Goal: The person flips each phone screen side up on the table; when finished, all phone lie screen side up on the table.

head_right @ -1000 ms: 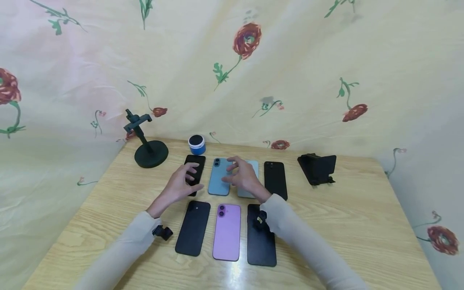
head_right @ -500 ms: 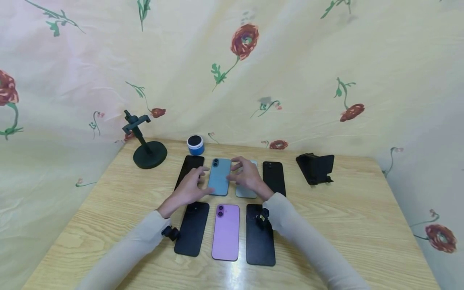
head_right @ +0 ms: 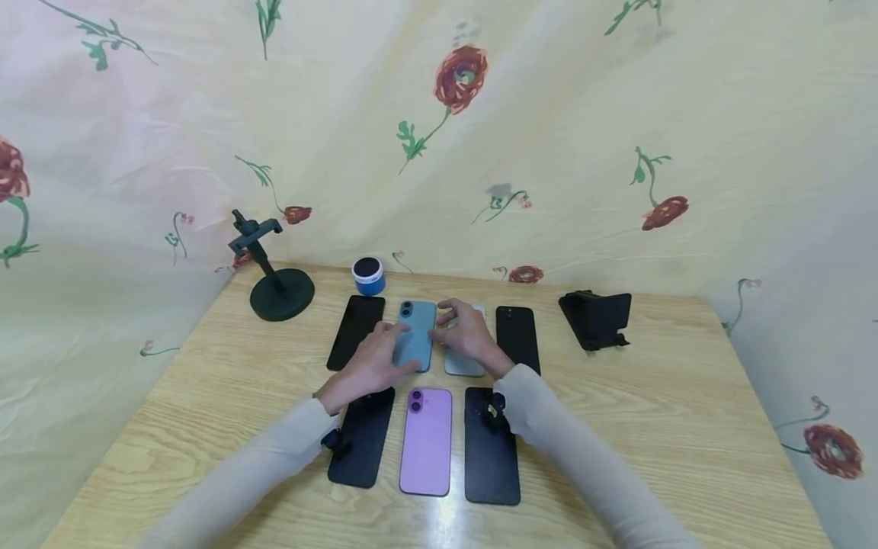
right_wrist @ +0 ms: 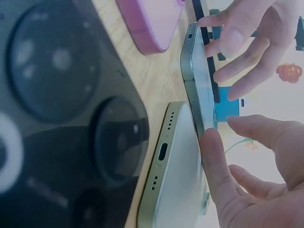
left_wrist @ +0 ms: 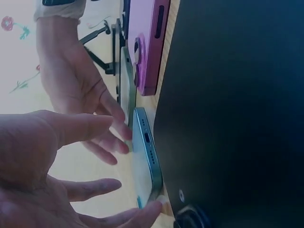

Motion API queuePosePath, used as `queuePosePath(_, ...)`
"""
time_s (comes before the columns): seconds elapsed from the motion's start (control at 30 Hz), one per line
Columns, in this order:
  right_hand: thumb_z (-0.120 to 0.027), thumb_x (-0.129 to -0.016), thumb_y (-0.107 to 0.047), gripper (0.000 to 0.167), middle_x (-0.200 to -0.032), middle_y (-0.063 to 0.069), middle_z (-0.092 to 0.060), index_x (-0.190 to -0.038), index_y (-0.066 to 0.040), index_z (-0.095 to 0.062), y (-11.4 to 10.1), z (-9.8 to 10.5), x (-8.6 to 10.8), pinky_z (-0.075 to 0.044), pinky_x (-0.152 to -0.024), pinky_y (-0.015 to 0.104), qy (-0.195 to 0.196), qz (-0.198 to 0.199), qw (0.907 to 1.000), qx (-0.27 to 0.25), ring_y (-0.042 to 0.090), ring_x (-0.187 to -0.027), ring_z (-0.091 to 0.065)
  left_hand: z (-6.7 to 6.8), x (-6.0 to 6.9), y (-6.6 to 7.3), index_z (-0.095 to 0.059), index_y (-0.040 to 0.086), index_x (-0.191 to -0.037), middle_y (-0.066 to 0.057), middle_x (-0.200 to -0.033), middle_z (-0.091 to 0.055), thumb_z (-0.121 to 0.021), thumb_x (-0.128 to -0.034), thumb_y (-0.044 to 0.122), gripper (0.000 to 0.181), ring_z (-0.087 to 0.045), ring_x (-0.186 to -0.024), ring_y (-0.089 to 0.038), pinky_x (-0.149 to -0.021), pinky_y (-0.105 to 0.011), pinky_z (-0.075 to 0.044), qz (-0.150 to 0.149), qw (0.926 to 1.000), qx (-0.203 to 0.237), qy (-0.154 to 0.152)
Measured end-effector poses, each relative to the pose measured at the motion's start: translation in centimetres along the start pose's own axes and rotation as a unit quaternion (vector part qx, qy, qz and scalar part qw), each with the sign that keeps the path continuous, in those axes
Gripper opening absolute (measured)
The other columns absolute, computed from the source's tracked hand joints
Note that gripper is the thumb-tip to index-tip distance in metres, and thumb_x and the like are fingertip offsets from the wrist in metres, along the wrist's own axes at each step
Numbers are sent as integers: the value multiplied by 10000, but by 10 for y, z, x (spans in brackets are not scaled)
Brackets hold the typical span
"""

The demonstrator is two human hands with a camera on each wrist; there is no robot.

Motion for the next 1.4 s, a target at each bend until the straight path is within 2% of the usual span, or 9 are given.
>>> queuePosePath(0.13, -730, -969, -144, 600, -1279, 236, -679, -1500, -7, -487, -1, -1, -2, -628, -783, 345, 30, -31, 10000, 38, 239, -872, -763, -5, -2, 5, -407, 93, -1582, -275, -1560, -382, -713, -983, 381, 731, -501, -1279, -414, -1030, -571, -515, 28, 9996, -275, -110)
queuePosePath(0.3, -719, -968, -133, 593, -1272, 249, -676, -1495, 11, -486, -4, -2, -4, -632, -775, 337, 89, -18, 9999, 102, 267, -904, -760, -13, -4, 11, -408, 123, -1583, -257, -1606, -328, -714, -976, 409, 738, -457, -1316, -429, -1049, -596, -507, 129, 9978, -611, -206)
queuePosePath(0.57, -710, -972, -173, 587, -1271, 221, -693, -1489, -1, -494, -8, -3, -6, -590, -843, 358, 201, -59, 9984, 530, 277, -967, -741, -18, -5, 20, -422, 127, -1587, -245, -1520, -374, -742, -957, 423, 766, -461, -1202, -375, -969, -486, -506, 169, 9936, -1101, -196)
queuePosePath(0.77, -701, -979, -174, 569, -1269, 210, -701, -1485, -6, -502, -6, -1, -8, -582, -898, 393, 222, -127, 9976, 644, 311, -1061, -721, -20, -7, 22, -463, 113, -1560, -231, -1465, -407, -738, -955, 449, 745, -460, -1166, -357, -915, -439, -517, 132, 9895, -1434, -156)
queuePosePath(1.1, -688, -981, -160, 556, -1267, 224, -700, -1479, 9, -505, -8, -1, -9, -585, -889, 379, 202, -158, 9972, 699, 313, -1059, -726, -21, -9, 22, -484, 104, -1544, -225, -1449, -412, -737, -958, 443, 723, -457, -1157, -348, -858, -401, -530, 146, 9864, -1632, -90)
queuePosePath(1.27, -682, -983, -160, 550, -1250, 210, -706, -1476, 8, -505, -7, -3, -11, -571, -843, 319, 166, -222, 9970, 718, 255, -988, -741, -21, -9, 21, -484, 98, -1541, -233, -1457, -397, -731, -967, 426, 706, -453, -1169, -357, -847, -392, -547, 149, 9879, -1541, -97)
queuePosePath(1.4, -693, -983, -172, 547, -1263, 203, -702, -1479, -21, -517, -4, -2, -13, -571, -868, 341, 186, -356, 9969, 682, 255, -996, -738, -21, -10, 21, -481, 82, -1537, -241, -1460, -381, -725, -975, 401, 692, -442, -1179, -368, -822, -378, -553, 107, 9893, -1451, -120)
Point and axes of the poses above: each hand's wrist, its own x-axis away from the middle knuckle, its own z-axis out of the back of the hand, y = z × x, the point moved 8 cm from there along -x, towards the middle knuckle
